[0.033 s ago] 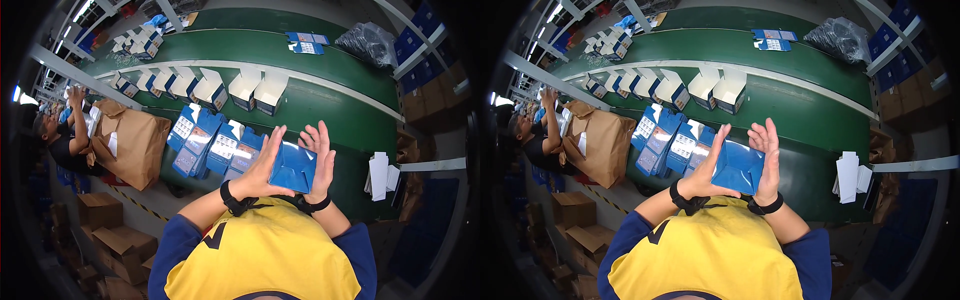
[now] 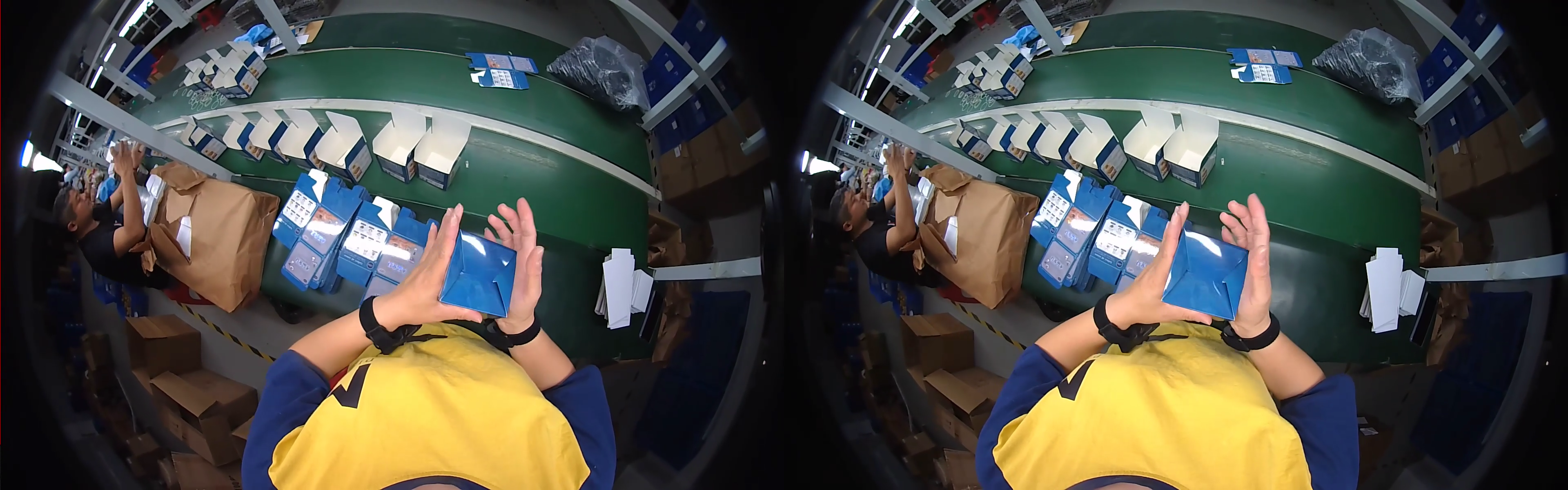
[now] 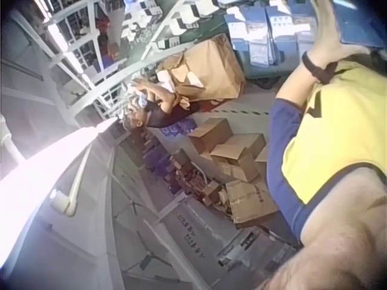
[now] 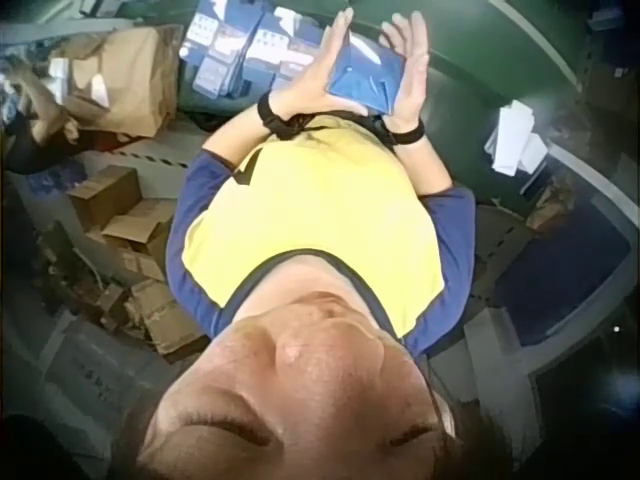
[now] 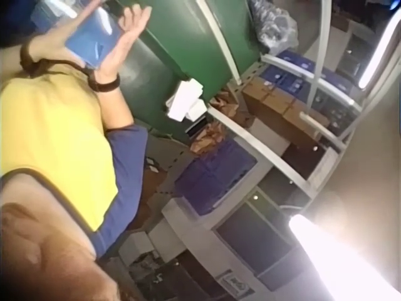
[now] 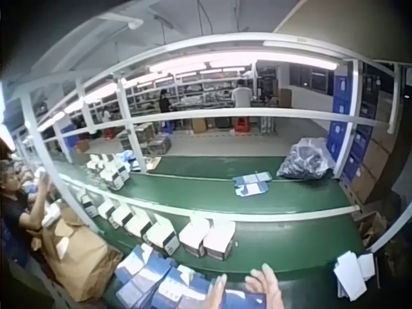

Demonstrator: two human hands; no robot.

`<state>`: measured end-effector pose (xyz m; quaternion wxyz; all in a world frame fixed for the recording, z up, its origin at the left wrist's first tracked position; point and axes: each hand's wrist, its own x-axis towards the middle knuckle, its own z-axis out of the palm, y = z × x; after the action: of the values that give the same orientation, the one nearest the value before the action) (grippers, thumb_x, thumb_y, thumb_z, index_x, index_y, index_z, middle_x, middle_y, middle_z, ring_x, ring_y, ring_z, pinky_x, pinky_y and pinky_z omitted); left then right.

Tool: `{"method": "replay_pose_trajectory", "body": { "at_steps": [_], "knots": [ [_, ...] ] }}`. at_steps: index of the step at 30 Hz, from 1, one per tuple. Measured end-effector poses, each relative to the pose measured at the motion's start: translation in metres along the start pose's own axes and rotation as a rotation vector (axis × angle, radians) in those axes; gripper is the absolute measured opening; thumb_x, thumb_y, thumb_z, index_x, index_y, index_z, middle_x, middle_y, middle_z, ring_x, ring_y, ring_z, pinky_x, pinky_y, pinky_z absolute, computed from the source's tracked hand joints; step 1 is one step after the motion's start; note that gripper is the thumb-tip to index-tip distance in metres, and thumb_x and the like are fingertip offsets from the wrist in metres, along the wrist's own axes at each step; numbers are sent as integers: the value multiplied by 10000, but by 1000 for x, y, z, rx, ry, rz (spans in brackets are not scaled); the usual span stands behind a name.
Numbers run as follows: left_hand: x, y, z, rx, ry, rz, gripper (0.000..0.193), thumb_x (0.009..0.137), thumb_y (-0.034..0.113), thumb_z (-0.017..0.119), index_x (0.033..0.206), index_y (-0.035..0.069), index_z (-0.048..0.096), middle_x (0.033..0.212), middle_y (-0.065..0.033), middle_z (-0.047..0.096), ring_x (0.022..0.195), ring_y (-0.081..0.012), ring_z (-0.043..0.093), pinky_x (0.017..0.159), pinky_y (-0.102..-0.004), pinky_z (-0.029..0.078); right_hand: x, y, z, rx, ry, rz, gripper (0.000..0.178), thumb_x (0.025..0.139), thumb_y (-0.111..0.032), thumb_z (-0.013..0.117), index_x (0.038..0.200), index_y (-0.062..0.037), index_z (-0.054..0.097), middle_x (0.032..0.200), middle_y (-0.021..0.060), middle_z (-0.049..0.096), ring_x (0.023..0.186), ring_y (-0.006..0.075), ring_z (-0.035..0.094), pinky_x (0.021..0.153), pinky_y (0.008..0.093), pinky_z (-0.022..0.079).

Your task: The person folds several blue boxes and places them on the conveyor belt. They then pick up a white paper and a brown cardboard piece, fold the paper around the cardboard, and insert the assembly into one of the boxes.

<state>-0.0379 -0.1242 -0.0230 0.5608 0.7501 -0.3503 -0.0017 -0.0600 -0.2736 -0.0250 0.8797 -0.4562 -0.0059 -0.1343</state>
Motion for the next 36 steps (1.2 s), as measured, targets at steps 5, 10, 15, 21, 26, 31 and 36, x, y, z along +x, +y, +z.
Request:
{"method": "replay_pose_trajectory", "body": {
  "at_steps": [5, 10, 15, 21, 26, 31, 36],
  "knots": [
    [2, -7, 4, -114, -4, -1, 1053, 582, 340, 854, 1380, 43, 234, 1429, -235, 279, 1373, -379, 203, 1093, -554, 130, 12, -5, -19, -414, -227, -166, 722, 929, -556, 355, 1426, -43, 250, 1420, 139, 332, 1303, 204, 313, 1029, 334, 292],
    [8, -29, -11, 276, -141, 308, 833, 671, 179, 799, 1335, 75, 307, 1419, -187, 339, 1350, -368, 267, 1098, -493, 202, 26, 8, -51, -22, -100, 453, 676, 924, -418, 464, 1432, -46, 219, 1367, 143, 391, 1256, 260, 405, 1012, 362, 338],
    [-4, -67, -27, 830, -219, 305, 701, 737, 96, 698, 1338, 97, 336, 1379, -169, 386, 1303, -368, 336, 1046, -518, 290, 58, 22, -87, 5, -192, 756, 775, 825, -192, 641, 1432, -50, 181, 1394, 152, 367, 1225, 286, 453, 977, 355, 409],
    [-63, -115, -38, 951, -35, -745, 1029, 605, 305, 814, 1432, 109, 232, 1158, -208, 483, 1060, -341, 495, 893, -479, 394, 134, 119, -145, -779, -69, 5, 1067, 683, -63, 755, 1451, -69, 14, 1438, 202, 297, 1276, 316, 391, 1020, 371, 368],
    [-67, -113, -18, 1154, -100, -841, 1141, 560, 299, 846, 1459, 136, 162, 1026, -184, 505, 992, -328, 522, 906, -478, 366, 138, 157, -149, -1091, -19, -75, 1121, 679, -72, 749, 1443, -41, -70, 1437, 271, 247, 1309, 366, 323, 1054, 360, 315],
    [-66, -112, -6, 1257, -50, -789, 1181, 554, 288, 851, 1470, 159, 116, 1029, -172, 510, 982, -323, 530, 920, -572, 316, 75, 175, -142, -693, 139, 430, 998, 753, -182, 701, 1445, -24, 0, 1446, 267, 228, 1333, 347, 277, 1042, 372, 316],
    [-59, -99, 1, 1272, 18, -747, 1155, 578, 255, 841, 1467, 159, 109, 1056, -177, 509, 986, -332, 525, 918, -630, 273, 0, 135, -75, -202, -155, 1046, 815, 799, -131, 667, 1414, 3, 149, 1341, 136, 402, 1174, 182, 451, 965, 370, 386]
  ]
}}
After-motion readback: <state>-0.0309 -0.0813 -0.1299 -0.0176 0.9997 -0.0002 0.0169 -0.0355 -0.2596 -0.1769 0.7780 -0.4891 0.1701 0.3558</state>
